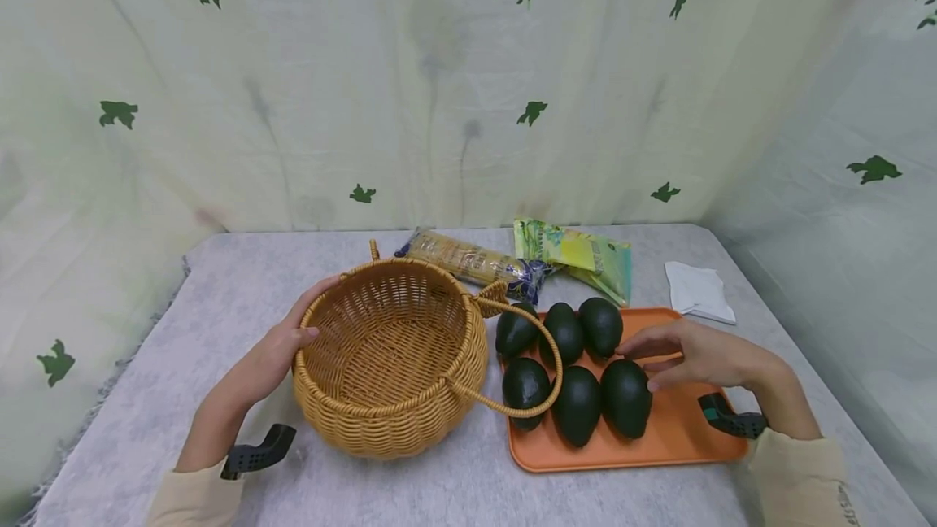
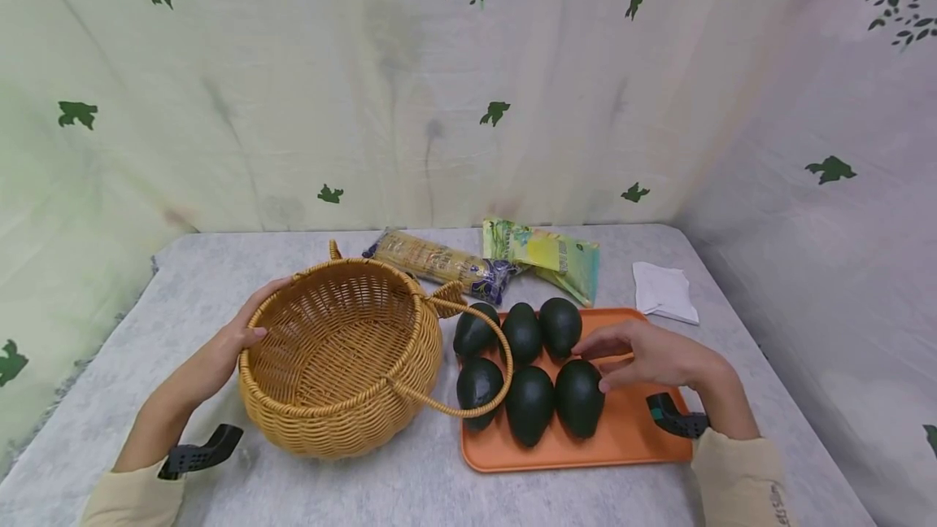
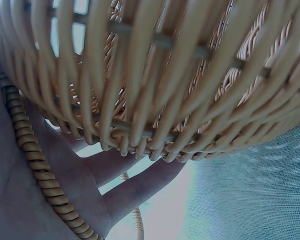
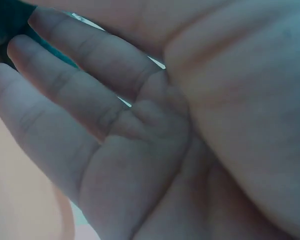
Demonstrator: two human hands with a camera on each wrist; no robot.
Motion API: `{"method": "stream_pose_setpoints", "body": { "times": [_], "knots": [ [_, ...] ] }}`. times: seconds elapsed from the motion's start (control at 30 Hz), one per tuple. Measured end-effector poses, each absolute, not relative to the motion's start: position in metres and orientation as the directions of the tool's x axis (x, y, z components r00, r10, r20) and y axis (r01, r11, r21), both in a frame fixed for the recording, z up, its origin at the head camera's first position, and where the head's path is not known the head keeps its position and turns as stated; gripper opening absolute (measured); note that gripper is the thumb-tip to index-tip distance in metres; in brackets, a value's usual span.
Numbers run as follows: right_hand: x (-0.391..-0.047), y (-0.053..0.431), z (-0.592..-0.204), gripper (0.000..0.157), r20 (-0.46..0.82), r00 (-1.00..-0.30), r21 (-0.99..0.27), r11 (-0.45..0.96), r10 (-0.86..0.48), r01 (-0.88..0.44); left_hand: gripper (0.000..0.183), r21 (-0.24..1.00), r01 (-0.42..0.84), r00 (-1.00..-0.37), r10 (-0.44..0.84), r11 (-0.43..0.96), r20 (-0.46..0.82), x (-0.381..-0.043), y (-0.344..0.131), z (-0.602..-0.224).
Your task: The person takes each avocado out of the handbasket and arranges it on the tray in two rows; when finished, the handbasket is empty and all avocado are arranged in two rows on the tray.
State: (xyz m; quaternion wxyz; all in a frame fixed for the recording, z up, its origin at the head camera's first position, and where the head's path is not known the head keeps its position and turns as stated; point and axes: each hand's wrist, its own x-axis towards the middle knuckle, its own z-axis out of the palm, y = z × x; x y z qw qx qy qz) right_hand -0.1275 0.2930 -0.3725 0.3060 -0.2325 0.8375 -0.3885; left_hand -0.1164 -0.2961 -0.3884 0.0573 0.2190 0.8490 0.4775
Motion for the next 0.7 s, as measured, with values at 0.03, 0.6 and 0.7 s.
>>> {"method": "stream_pose_setpoints", "body": {
  "times": [0.03,0.6,0.7],
  "knots": [
    [-0.128,0.293,-0.372,0.051,-0.328,-0.704,-0.802,0.580,-0.630,-0.145,0.068,0.833,0.319,-0.898,0.426,0.452,0.112,-0.116,-0.296,-0.388],
    [-0.123,0.290,-0.363,0.048,-0.134,-0.866,-0.739,0.631,-0.482,-0.237,0.062,0.780,0.320,-0.917,0.384,0.538,0.111,-0.115,-0.297,-0.387],
    [-0.123,0.285,-0.362,0.048,0.004,-0.914,-0.668,0.679,-0.407,-0.305,0.057,0.732,0.329,-0.927,0.351,0.596,0.131,-0.114,-0.297,-0.380]
  ]
}}
